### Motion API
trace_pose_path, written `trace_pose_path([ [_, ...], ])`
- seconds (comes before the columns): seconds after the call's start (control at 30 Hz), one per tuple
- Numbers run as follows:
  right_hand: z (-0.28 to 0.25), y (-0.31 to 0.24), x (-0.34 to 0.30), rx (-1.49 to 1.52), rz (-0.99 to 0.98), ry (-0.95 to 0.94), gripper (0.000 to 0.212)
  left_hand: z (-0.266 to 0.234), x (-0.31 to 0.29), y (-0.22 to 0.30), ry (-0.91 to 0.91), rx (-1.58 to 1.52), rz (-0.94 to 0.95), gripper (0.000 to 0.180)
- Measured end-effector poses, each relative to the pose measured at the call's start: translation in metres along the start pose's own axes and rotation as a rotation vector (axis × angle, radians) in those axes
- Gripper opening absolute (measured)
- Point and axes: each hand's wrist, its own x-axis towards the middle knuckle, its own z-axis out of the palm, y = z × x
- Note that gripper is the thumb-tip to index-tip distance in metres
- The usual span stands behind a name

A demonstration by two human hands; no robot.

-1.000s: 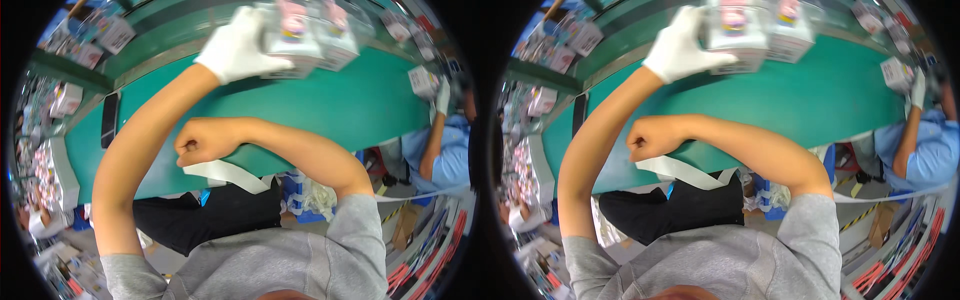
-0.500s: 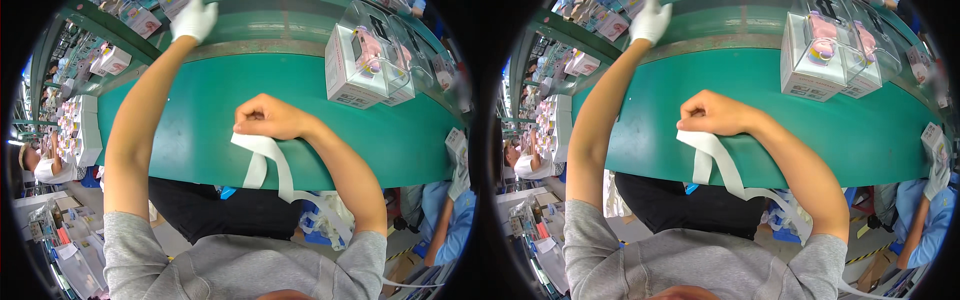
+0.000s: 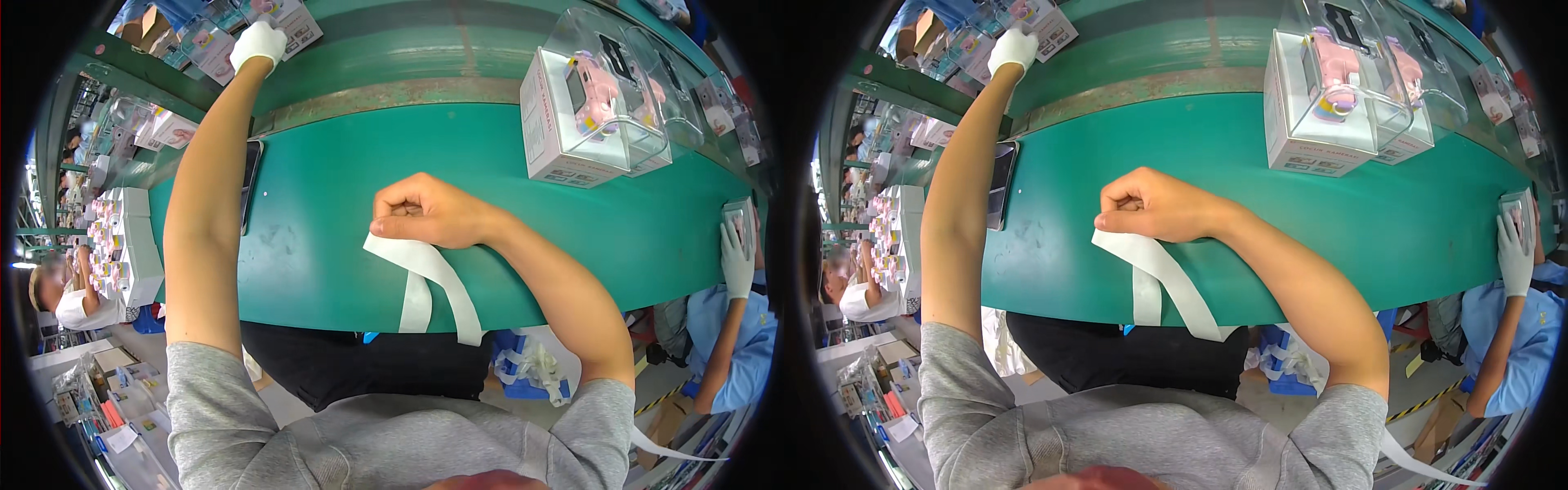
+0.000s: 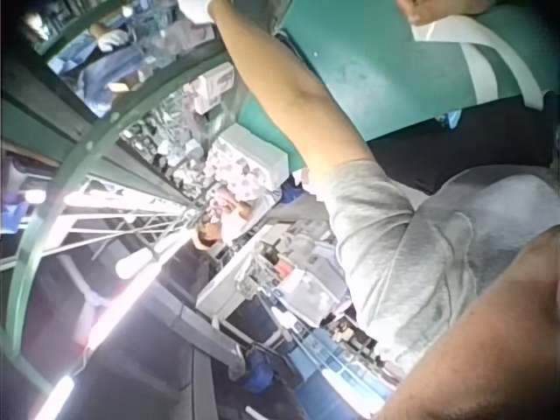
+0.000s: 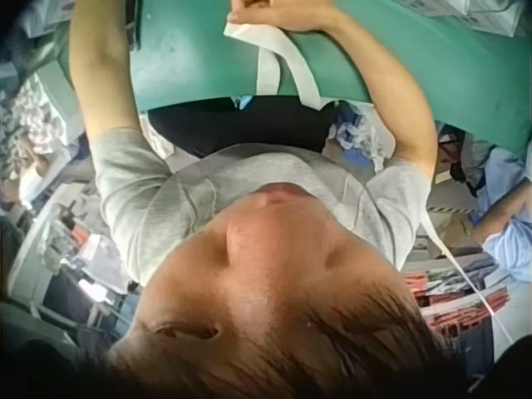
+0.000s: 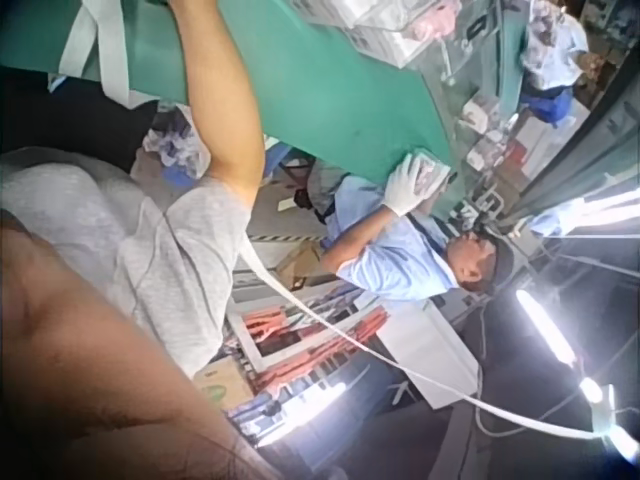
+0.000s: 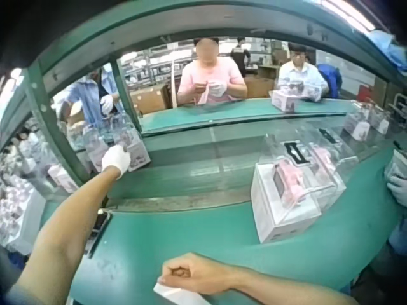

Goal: Packaging small electronic devices into boxes and sealing them with tape on an assembly line.

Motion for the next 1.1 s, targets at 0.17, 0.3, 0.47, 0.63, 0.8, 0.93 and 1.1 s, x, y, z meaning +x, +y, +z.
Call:
trace_pose_path([
  [0.17, -0.004, 0.013, -0.004, 0.041, -0.046, 0.014, 0.023, -0.023, -0.057, 0.03, -0.031, -0.087, 0.121, 0.034],
  [0.3, 0.005, 0.007, -0.006, 0.086, -0.234, 0.276, 0.015, -0.055, -0.149, 0.023, 0.055, -0.219, 0.228, 0.027],
  [0.47, 0.009, 0.0, -0.01, -0.068, -0.353, 0.45, 0.016, -0.101, -0.27, 0.028, 0.176, -0.395, 0.328, 0.009],
  [0.63, 0.025, -0.001, -0.01, -0.182, -0.424, 0.475, 0.02, -0.103, -0.351, 0.043, -0.148, -1.087, 0.077, 0.029],
  [0.8, 0.029, 0.003, -0.009, -0.36, -0.513, 0.405, 0.014, -0.099, -0.385, 0.064, -0.159, -1.354, 0.023, 0.018],
  [0.93, 0.032, 0.002, -0.008, -0.396, -0.59, 0.407, 0.01, -0.1, -0.394, 0.07, -0.147, -1.46, -0.079, 0.009],
  [1.1, 0.032, 0.003, -0.007, -0.383, -0.624, 0.374, 0.008, -0.096, -0.403, 0.078, -0.118, -1.492, -0.128, 0.009],
])
